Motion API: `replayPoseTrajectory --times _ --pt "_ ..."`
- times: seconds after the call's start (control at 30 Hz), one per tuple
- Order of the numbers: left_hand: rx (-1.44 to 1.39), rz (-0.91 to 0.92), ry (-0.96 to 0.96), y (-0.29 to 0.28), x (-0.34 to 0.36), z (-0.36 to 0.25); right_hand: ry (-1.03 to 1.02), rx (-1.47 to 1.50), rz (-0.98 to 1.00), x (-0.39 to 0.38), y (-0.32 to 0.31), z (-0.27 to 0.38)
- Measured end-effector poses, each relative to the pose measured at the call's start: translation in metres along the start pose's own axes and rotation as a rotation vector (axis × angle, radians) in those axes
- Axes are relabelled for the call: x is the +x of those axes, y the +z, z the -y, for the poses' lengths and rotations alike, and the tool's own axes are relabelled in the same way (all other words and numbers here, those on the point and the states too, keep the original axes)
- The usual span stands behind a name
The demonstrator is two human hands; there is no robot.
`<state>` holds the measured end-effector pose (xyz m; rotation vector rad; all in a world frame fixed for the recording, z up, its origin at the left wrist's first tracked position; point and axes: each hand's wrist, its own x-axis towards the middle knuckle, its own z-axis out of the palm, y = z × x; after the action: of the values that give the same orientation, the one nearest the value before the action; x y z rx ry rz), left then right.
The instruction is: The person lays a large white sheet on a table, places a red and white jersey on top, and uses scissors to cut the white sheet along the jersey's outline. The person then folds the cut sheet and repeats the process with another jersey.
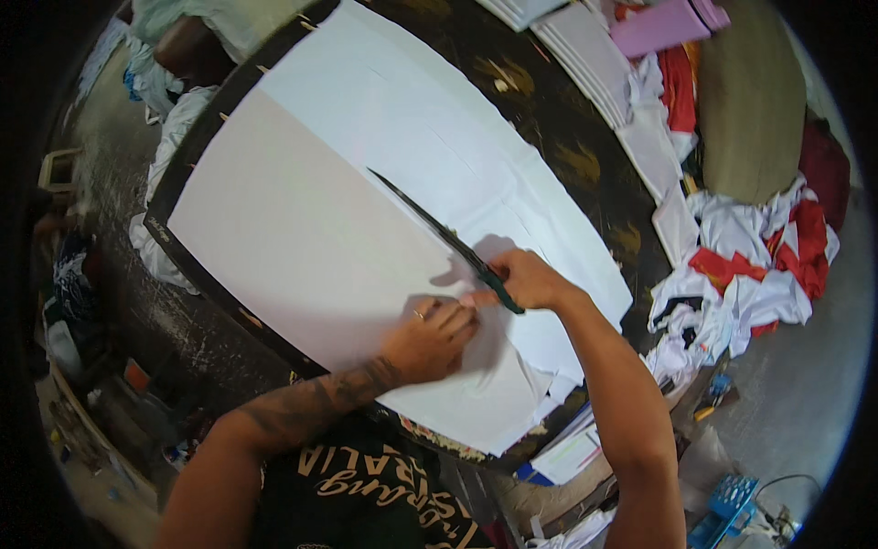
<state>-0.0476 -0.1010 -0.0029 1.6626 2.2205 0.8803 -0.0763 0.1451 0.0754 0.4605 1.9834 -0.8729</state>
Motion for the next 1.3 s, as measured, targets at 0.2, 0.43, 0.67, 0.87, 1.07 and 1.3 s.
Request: replayPoseTrajectory --times 0.2,0.43,0.67,0.87,1.07,1.3 --pt "-0.129 -0.006 -0.032 0.001 -0.002 0.005 -0.009 0.042 0.013 0.018 -0.007 0.027" --pt "-0.261 -0.037 -0.047 0.0 -0.003 0.008 0.007 0.007 0.018 0.046 -0.018 0.066" --pt "-0.307 0.037 -0.06 -0.014 0.0 0.012 0.041 -0.028 0.04 0.068 -0.031 0.107" --pt "-0.306 0.104 -0.019 -0.021 0.001 0.018 0.023 -0.107 0.044 0.087 -0.04 0.139" --pt "-0.319 0.093 -0.017 -0.019 0.001 0.022 -0.051 -0.116 0.012 0.108 -0.051 0.175" --pt "-0.309 0.048 -0.002 -0.014 0.0 0.02 -0.018 -0.186 -0.038 0.138 -0.046 0.197"
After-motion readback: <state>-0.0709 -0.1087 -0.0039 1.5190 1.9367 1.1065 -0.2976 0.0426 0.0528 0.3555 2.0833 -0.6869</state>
